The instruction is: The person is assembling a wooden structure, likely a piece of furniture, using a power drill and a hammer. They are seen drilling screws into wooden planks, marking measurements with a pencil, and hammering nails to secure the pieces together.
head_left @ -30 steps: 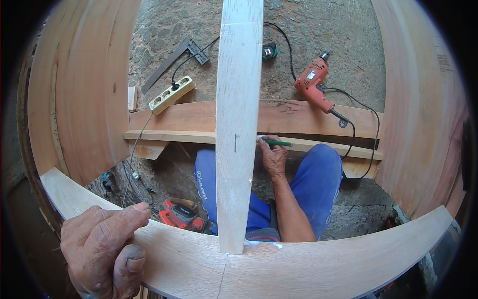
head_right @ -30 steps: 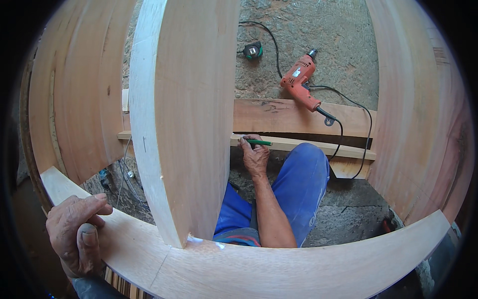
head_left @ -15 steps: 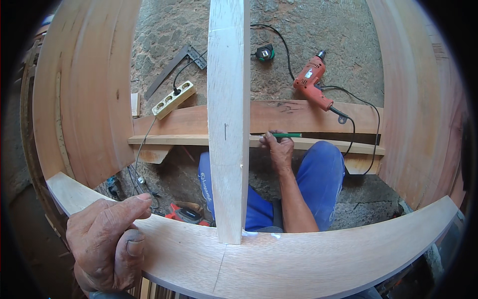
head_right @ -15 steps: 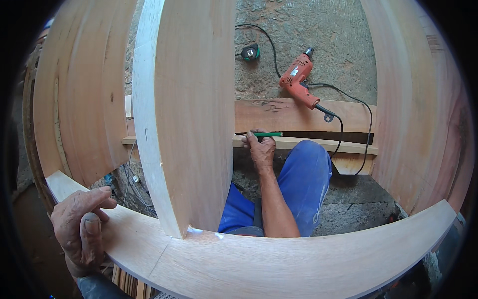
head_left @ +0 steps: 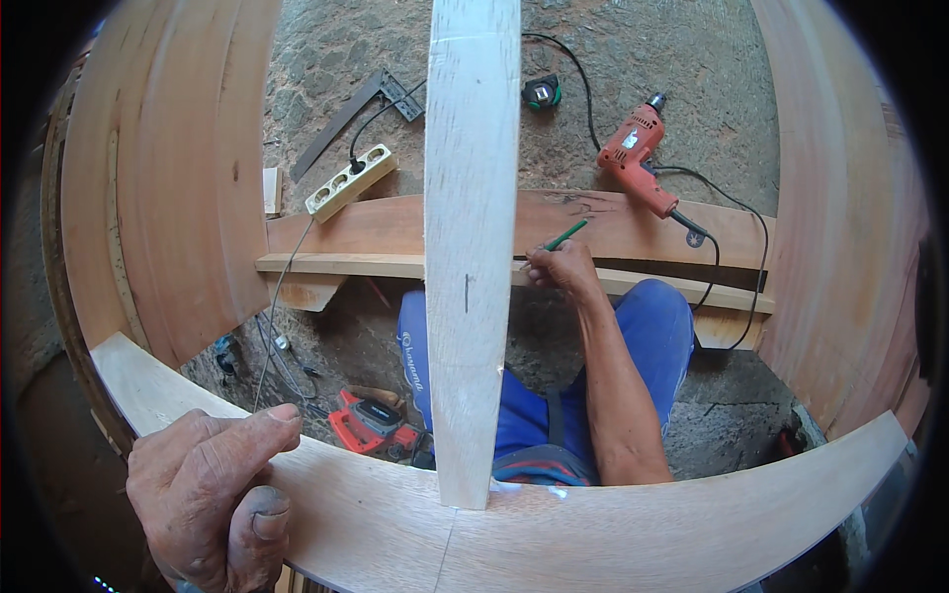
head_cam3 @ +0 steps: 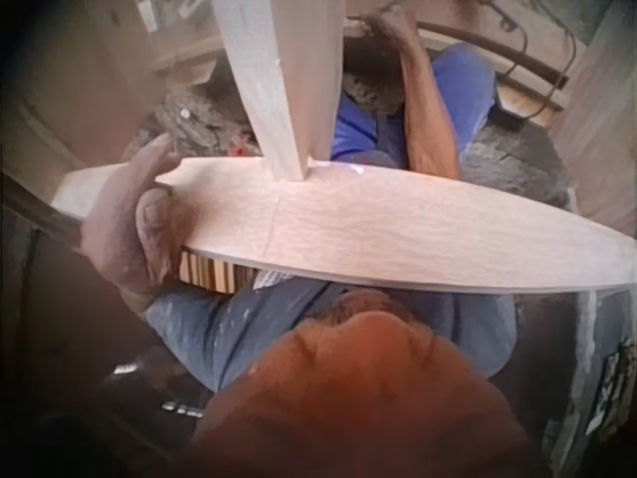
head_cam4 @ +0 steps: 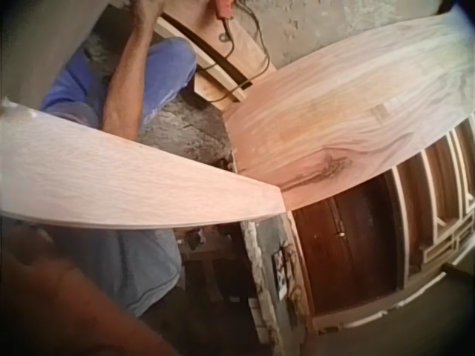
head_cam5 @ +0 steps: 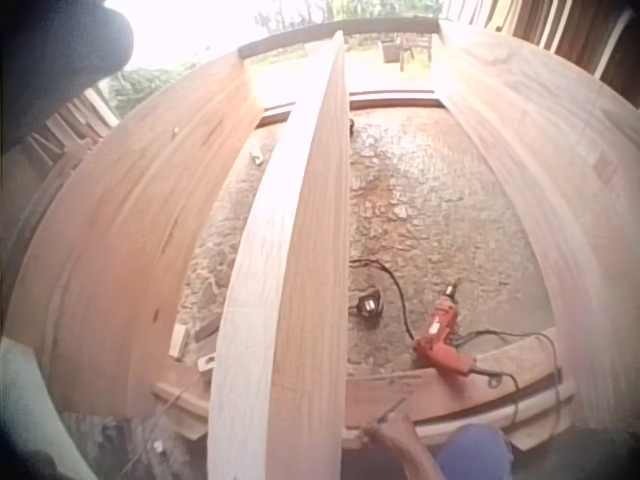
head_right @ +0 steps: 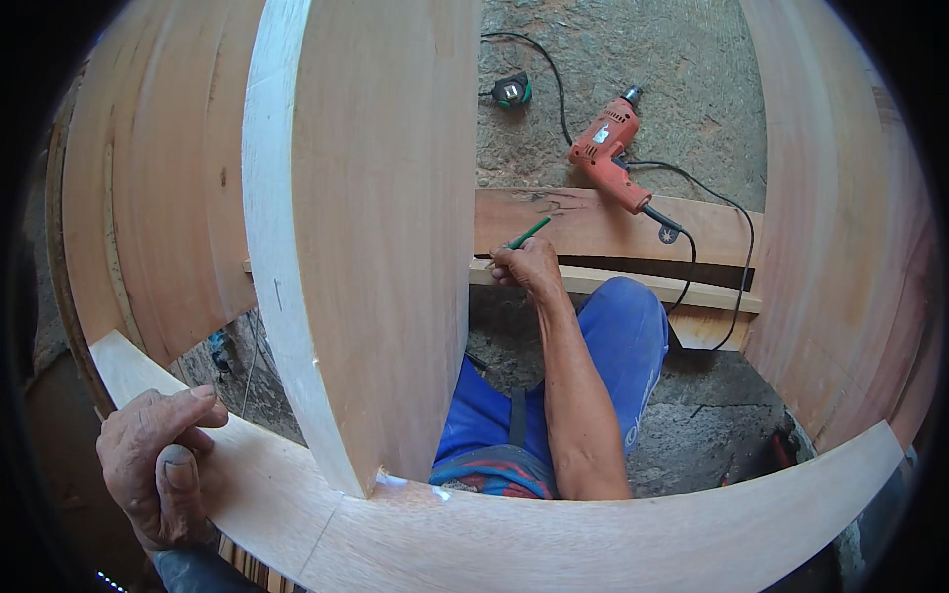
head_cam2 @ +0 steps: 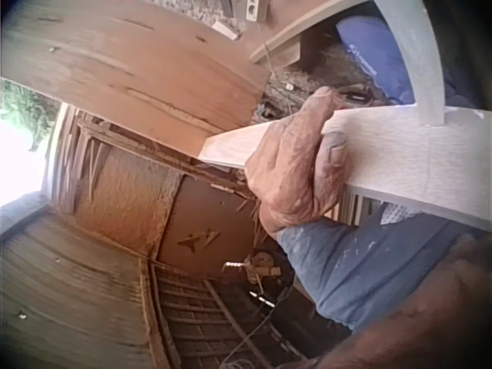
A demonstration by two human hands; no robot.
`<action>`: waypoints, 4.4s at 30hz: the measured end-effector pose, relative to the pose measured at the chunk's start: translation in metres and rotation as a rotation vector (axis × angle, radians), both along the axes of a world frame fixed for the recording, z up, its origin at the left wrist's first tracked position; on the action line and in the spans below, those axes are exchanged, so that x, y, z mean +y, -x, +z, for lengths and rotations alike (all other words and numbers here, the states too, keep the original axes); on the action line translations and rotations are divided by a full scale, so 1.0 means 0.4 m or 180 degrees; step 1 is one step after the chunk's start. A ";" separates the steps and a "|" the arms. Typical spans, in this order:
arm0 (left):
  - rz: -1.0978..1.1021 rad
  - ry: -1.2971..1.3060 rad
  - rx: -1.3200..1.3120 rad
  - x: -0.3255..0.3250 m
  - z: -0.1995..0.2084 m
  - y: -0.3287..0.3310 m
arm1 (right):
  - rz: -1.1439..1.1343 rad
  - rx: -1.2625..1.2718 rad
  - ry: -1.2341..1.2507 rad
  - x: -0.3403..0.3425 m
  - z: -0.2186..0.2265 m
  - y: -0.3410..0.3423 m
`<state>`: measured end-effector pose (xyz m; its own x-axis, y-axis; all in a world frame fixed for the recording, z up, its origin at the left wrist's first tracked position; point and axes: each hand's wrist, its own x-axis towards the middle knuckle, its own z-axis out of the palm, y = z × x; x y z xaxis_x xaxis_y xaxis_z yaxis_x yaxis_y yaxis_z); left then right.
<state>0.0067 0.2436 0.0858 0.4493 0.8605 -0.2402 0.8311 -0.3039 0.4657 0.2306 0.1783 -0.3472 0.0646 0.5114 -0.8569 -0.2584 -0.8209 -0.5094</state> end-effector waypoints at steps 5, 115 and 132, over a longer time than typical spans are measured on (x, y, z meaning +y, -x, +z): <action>-0.0091 -0.0075 0.0062 0.000 0.003 0.004 | 0.0042 0.0105 -0.0018 -0.003 -0.014 -0.001; 0.2644 0.1903 -0.3079 -0.325 -0.765 0.190 | 0.0320 -0.1156 -0.4057 -0.268 0.456 0.208; 0.2606 0.1980 -0.3088 -0.336 -0.760 0.164 | 0.0444 -0.1142 -0.4041 -0.267 0.450 0.192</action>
